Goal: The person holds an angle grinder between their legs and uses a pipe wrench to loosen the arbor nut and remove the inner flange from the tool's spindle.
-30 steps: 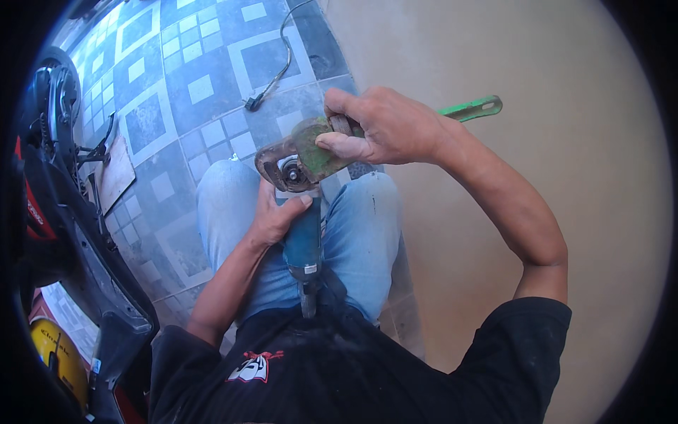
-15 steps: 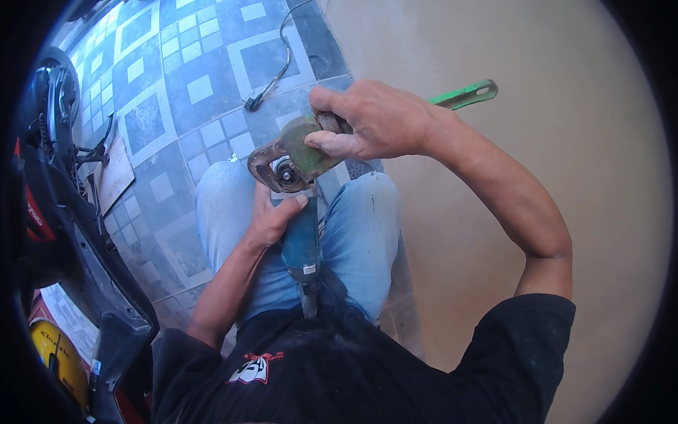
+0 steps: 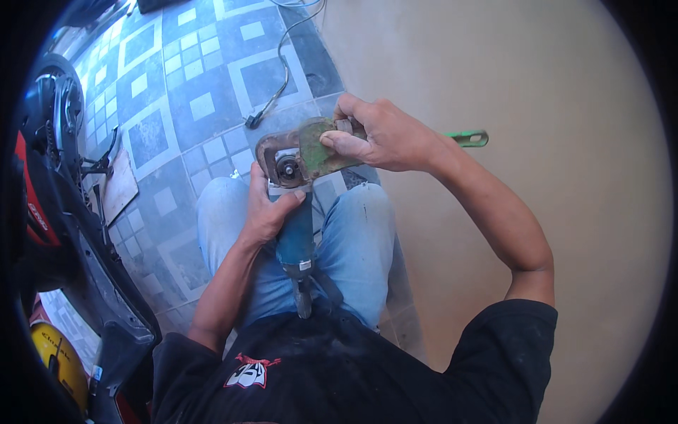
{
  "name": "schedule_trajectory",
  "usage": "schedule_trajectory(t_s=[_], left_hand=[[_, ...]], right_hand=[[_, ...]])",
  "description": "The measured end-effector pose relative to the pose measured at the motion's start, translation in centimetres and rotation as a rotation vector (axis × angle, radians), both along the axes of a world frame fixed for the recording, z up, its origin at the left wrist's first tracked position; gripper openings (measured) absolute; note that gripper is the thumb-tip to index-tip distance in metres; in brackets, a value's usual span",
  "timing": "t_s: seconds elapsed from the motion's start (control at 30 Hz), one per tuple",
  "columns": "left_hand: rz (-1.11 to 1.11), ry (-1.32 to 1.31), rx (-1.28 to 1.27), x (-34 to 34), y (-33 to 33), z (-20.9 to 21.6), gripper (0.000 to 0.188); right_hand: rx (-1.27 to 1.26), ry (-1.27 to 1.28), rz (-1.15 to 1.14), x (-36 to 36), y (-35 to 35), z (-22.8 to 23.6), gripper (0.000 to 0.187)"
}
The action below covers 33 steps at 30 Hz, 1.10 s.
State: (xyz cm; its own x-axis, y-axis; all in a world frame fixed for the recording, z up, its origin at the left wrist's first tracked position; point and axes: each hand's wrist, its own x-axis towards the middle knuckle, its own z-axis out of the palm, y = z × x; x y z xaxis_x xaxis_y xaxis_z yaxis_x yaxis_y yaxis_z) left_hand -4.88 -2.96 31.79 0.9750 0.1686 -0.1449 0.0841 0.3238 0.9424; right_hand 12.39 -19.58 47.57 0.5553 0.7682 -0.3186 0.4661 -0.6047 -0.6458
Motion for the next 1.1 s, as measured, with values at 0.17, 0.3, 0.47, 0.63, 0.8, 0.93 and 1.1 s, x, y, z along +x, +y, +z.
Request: schedule_trajectory(t_s=[0.17, 0.3, 0.47, 0.63, 0.8, 0.93, 1.1], left_hand=[[-0.009, 0.002, 0.068, 1.5, 0.6, 1.7, 0.059], [-0.026, -0.027, 0.171, 2.8, 1.2, 2.4, 0.060], [-0.075, -0.039, 0.142, 3.9, 1.1, 2.8, 0.063], [-0.161, -0.021, 0.136, 4.5, 0.8, 2.6, 0.063], [-0.215, -0.007, 0.123, 4.8, 0.5, 2.3, 0.062], [-0.255, -0.012, 0.173, 4.6, -0.1, 2.3, 0.062], [-0.281, 0.007, 0.136, 3.9, -0.5, 1.5, 0.064]], right_hand=[[0.047, 0.046, -0.223, -1.8, -1.7, -0.2, 0.037], [0.182, 0.326, -0.467, -4.2, -3.2, -0.9, 0.037], [0.401, 0.545, -0.603, -6.8, -5.1, -2.4, 0.046], [0.512, 0.651, -0.724, -9.2, -5.9, -2.9, 0.050], [0.657, 0.731, -0.789, -11.4, -7.0, -4.7, 0.053], [0.762, 0.860, -0.830, -13.2, -7.9, -6.1, 0.055], [0.868, 0.939, -0.922, -16.7, -7.6, -7.0, 0.051]])
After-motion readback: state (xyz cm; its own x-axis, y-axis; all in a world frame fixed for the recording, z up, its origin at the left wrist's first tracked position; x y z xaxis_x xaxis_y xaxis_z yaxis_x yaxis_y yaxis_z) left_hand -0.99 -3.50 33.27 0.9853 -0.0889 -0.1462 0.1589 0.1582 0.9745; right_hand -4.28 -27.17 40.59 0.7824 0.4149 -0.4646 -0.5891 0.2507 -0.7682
